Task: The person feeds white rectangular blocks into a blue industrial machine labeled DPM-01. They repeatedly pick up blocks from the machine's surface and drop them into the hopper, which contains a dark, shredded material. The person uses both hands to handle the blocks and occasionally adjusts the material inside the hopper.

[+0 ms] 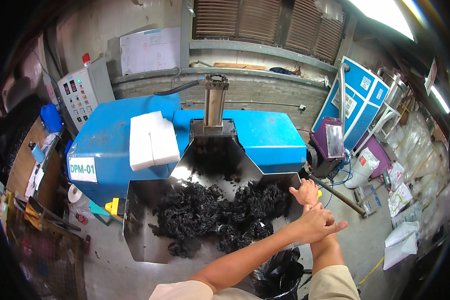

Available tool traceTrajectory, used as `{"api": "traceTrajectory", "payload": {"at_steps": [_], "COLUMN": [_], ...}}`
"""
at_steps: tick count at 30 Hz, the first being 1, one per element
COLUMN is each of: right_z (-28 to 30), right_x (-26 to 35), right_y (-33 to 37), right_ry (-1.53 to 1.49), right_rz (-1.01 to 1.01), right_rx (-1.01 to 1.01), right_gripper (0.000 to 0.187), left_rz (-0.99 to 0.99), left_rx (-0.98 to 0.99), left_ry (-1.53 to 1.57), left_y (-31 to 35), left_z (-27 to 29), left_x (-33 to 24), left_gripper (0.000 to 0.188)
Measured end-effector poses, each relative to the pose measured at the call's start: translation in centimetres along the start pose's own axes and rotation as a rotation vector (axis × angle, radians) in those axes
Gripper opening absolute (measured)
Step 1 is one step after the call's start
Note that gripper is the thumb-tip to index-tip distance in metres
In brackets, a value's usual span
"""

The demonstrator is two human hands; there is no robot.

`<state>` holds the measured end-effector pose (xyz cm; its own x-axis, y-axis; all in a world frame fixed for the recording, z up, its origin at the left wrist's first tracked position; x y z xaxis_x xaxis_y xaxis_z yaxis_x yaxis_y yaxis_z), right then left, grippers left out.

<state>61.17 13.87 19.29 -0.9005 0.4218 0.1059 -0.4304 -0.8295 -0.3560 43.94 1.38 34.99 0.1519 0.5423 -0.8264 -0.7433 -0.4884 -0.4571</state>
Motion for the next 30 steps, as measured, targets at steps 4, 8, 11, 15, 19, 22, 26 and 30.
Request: {"api": "traceTrajectory", "payload": {"at_steps": [4, 8, 11, 15, 19, 22, 26, 30], "right_z": [0.5, 0.7, 0.7, 0.7, 0.6, 0.6, 0.7, 0.7], "right_x": [0.0, 0.6, 0.2, 0.4, -0.4, 0.4, 0.3, 0.0], "right_y": [0.0, -0.2, -0.1, 0.0, 0.1, -0.1, 0.3, 0.1], "right_ry": [0.001, -0.008, 0.015, -0.006, -0.016, -0.01, 0.009, -0.009], "right_rz": [0.004, -0.009, -0.003, 0.001, -0.018, -0.014, -0.018, -0.018], "right_rx": [0.0, 0.041, 0.02, 0.011, 0.028, 0.026, 0.028, 0.038], "right_gripper": [0.062, 0.063, 0.064, 0.064, 0.064, 0.064, 0.065, 0.065], "left_rz": [0.054, 0.037, 0.047, 0.033, 0.001, 0.019, 0.042, 0.105], "left_rx": [0.326, 0.274, 0.119, 0.184, 0.362, 0.135, 0.092, 0.343], "left_ry": [0.114, 0.171, 0.065, 0.054, 0.205, 0.132, 0.067, 0.319], "left_y": [0.5, 0.4, 0.5, 1.1, 1.9, 1.9, 1.8, 2.4], "left_z": [-0.1, 0.6, 0.7, 0.1, 0.0, 1.6, 1.2, -0.3], "left_x": [-2.0, -1.0, 0.0, 0.1, -1.3, -0.9, 0.9, 0.3], "left_gripper": [0.093, 0.091, 0.084, 0.07, 0.069, 0.084, 0.079, 0.069]}}
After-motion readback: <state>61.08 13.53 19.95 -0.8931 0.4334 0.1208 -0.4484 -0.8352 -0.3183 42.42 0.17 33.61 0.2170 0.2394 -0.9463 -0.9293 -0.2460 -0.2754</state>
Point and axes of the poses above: each hand's wrist, its own y-axis away from the middle knuckle, its own z-axis out of the back of the hand, x = y × z, the point moved 9 cm from there along -y, towards the middle knuckle, and after that the axes turned 9 degrees about -x, right-handed, at the moved point
